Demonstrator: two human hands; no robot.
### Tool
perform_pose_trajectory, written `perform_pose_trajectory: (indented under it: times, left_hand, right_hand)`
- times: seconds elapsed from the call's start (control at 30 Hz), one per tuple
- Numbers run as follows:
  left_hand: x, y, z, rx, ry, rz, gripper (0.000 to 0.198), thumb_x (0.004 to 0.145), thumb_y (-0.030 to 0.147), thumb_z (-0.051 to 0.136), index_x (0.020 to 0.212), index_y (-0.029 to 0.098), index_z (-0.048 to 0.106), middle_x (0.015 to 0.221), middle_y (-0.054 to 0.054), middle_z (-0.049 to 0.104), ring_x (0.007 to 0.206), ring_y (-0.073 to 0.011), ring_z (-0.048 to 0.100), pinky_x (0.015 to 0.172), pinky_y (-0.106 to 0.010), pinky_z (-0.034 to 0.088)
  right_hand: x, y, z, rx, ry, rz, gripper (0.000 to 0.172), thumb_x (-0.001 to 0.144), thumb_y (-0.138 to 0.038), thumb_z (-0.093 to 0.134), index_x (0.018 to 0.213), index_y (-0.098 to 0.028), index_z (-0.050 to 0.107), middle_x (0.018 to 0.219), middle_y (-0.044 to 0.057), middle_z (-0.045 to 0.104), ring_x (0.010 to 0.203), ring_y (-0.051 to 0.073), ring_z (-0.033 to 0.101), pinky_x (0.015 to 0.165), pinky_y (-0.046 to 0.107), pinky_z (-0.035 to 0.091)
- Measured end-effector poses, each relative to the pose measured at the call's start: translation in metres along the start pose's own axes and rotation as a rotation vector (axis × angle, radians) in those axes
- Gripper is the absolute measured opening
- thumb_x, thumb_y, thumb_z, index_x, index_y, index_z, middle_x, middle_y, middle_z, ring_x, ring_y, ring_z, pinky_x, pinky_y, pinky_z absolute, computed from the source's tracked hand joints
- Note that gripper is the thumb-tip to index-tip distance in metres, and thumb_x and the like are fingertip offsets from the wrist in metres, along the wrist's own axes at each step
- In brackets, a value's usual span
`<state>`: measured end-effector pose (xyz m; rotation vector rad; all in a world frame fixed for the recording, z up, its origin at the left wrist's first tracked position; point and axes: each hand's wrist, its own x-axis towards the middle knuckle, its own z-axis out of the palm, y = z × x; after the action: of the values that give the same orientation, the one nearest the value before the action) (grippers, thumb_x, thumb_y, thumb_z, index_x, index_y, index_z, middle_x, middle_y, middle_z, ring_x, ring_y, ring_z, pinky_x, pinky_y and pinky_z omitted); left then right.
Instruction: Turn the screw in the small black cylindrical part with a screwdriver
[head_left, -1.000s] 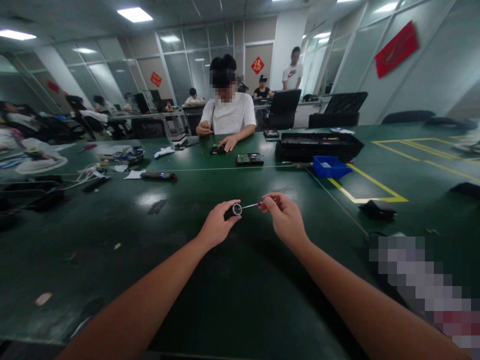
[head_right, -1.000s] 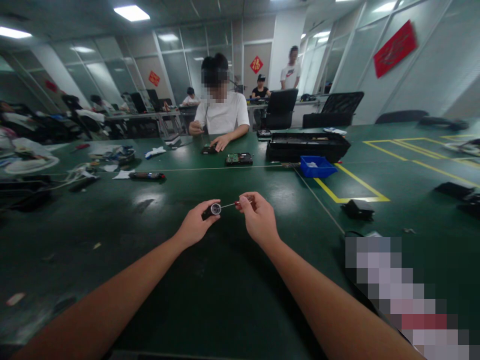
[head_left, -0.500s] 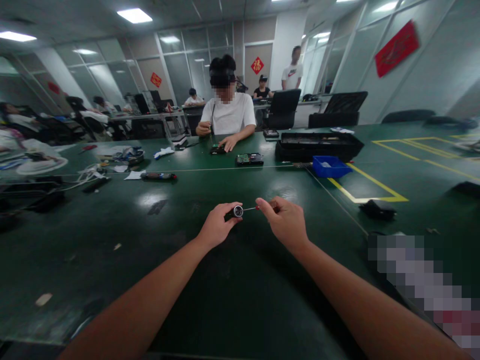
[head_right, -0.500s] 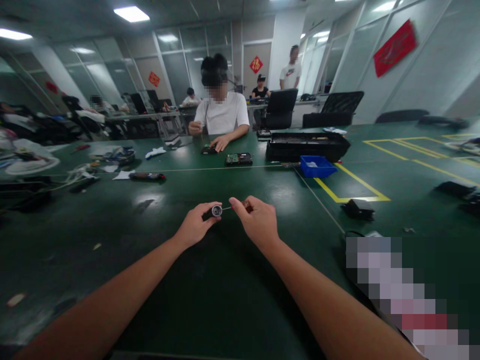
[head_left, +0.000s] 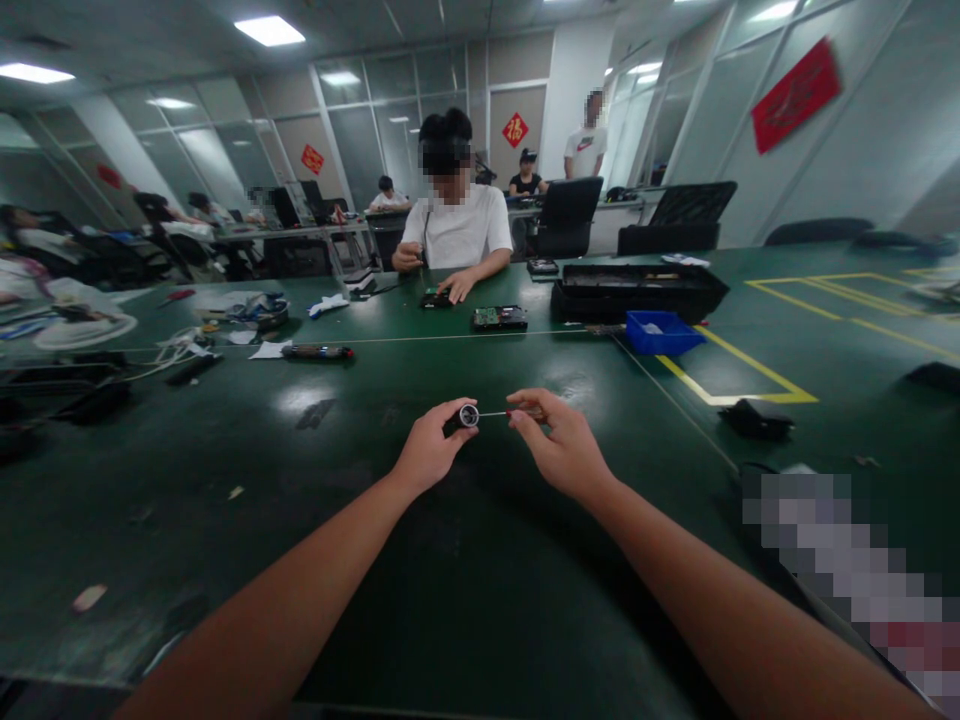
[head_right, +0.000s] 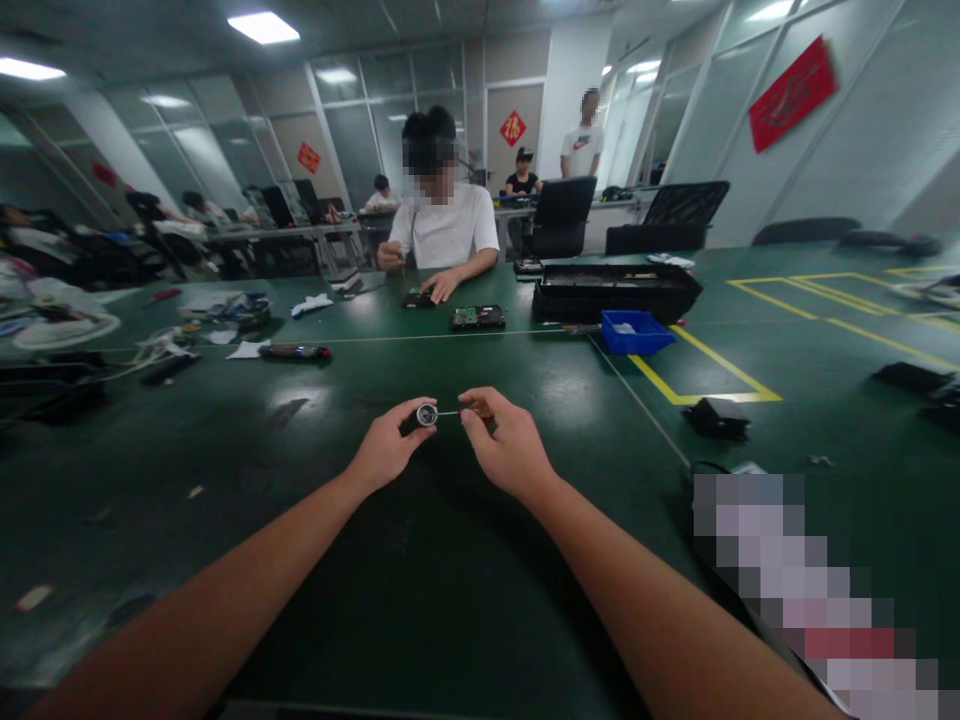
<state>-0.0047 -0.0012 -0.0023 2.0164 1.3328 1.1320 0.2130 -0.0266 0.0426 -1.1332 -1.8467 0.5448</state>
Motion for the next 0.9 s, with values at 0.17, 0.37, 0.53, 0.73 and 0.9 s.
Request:
perform_pose_trajectory:
  times: [0.17,0.37,0.53,0.73,0.9]
  left_hand:
    - [-0.0007,0.002,-0.0004,-0.007,-0.004,0.004,0.039,0.089,0.023,0.067,0.127,0.024,0.064,0.132,-0.005,0.065,0.125,-0.0235,0.057,0.112,-0.044,0.041]
    - [-0.0008,0.0018,0.001,-0.004,-0.013,0.031,0.037,0.089,0.022,0.068,0.125,0.025,0.065,0.13,-0.005,0.065,0.124,-0.0232,0.058,0.113,-0.043,0.04]
    - [-0.0003,0.0009,0.0012,0.001,-0.01,0.028,0.037,0.088,0.022,0.069,0.125,0.025,0.066,0.13,-0.006,0.065,0.124,-0.0237,0.058,0.114,-0.044,0.039]
    - [-0.0018,0.0023,0.0015,0.017,-0.026,0.05,0.037,0.087,0.023,0.07,0.125,0.025,0.066,0.127,-0.006,0.066,0.122,-0.0239,0.059,0.112,-0.044,0.041]
    - [-0.0026,0.0031,0.0016,0.022,-0.032,0.071,0.037,0.088,0.023,0.07,0.124,0.026,0.065,0.125,-0.004,0.067,0.119,-0.0216,0.06,0.109,-0.041,0.042]
  right_hand:
    - [0.0005,-0.0029,0.0019,-0.007,0.042,0.053,0.028,0.098,-0.044,0.049,0.108,-0.023,0.066,0.077,0.002,0.071,0.073,0.02,0.069,0.07,0.032,0.049]
    - [0.0016,-0.0018,0.0035,0.003,0.062,0.102,0.029,0.098,-0.043,0.049,0.112,-0.023,0.065,0.069,0.0,0.068,0.064,0.019,0.066,0.063,0.031,0.047]
    - [-0.0004,-0.0006,0.0029,0.01,0.052,0.025,0.026,0.098,-0.037,0.049,0.115,-0.024,0.064,0.079,0.001,0.07,0.074,0.019,0.067,0.069,0.032,0.048]
    - [-0.0006,-0.0039,0.0017,-0.061,0.1,0.071,0.035,0.101,-0.046,0.04,0.105,-0.024,0.068,0.07,0.001,0.066,0.061,0.018,0.061,0.06,0.031,0.042]
    - [-0.0016,-0.0042,0.0005,-0.001,0.094,0.036,0.031,0.101,-0.039,0.041,0.116,-0.024,0.063,0.077,0.001,0.066,0.067,0.019,0.062,0.064,0.032,0.044]
